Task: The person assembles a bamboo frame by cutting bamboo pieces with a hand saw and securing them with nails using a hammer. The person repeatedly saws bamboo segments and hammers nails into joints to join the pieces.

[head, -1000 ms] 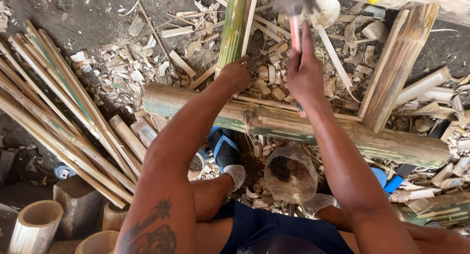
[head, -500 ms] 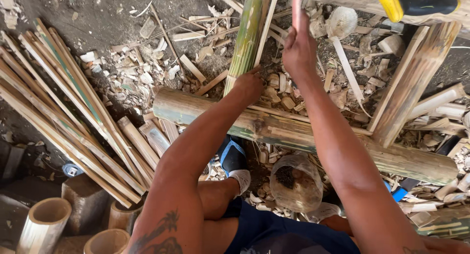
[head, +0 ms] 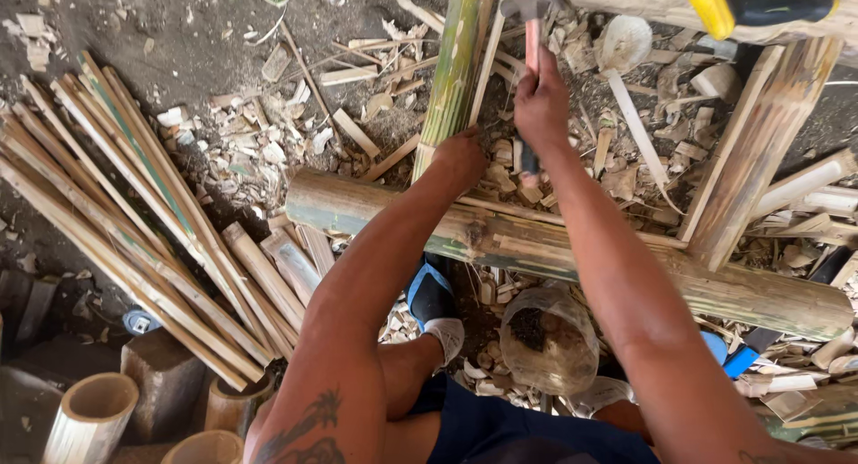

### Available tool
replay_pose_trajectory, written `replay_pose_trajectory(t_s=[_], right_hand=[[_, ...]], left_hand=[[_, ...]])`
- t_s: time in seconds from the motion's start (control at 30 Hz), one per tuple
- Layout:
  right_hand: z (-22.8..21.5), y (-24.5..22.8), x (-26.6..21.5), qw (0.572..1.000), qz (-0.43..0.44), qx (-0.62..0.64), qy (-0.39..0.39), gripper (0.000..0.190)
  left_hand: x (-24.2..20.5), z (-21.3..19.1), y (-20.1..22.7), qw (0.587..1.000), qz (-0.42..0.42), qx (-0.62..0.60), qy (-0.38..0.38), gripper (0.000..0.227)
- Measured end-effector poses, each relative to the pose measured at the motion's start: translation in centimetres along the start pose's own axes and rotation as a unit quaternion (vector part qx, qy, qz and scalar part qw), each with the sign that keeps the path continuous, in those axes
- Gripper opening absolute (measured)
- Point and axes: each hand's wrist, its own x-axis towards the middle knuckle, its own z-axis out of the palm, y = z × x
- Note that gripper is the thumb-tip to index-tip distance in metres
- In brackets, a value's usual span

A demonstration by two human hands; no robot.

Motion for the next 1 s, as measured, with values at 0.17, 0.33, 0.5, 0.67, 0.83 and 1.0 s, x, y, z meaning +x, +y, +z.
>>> replay_pose_trajectory(t_s=[0.17,0.33,0.5,0.67,0.83,1.0], right_hand=[[-0.5,-3.8,-2.2,0.749,0.338,0.568,0.049,0.031],[-1.6,-5.5,-2.9,0.74,0.374,0.559,-0.021,0.023],[-2.0,-4.9,-2.2,0.779,0.381,0.485,-0.115,0.033],[-3.3,-4.6,-2.5,0.772,0.409,0.48,-0.083,0.034],[-6.3,-3.8,-7.8,0.831,0.38,0.387,-0.125,0.037],[-7.3,-3.5,-16.7,0.855,0.369,0.346,-0.115,0.044]], left_hand=[[-1.4,-1.5,-0.3,1.0,0.012,0.002,-0.013,0.03],[-2.2,-2.4,-0.2,0.999,0.029,0.021,-0.01,0.025],[-1.2,-1.0,-0.6,1.0,0.021,0.0,0.001,0.024],[-1.5,-1.8,-0.4,1.0,0.007,0.011,-0.006,0.026],[-5.5,-4.6,-1.4,0.994,0.049,-0.096,0.027,0.047],[-6.6,-5.3,-3.5,0.902,-0.282,-0.249,0.211,0.1]])
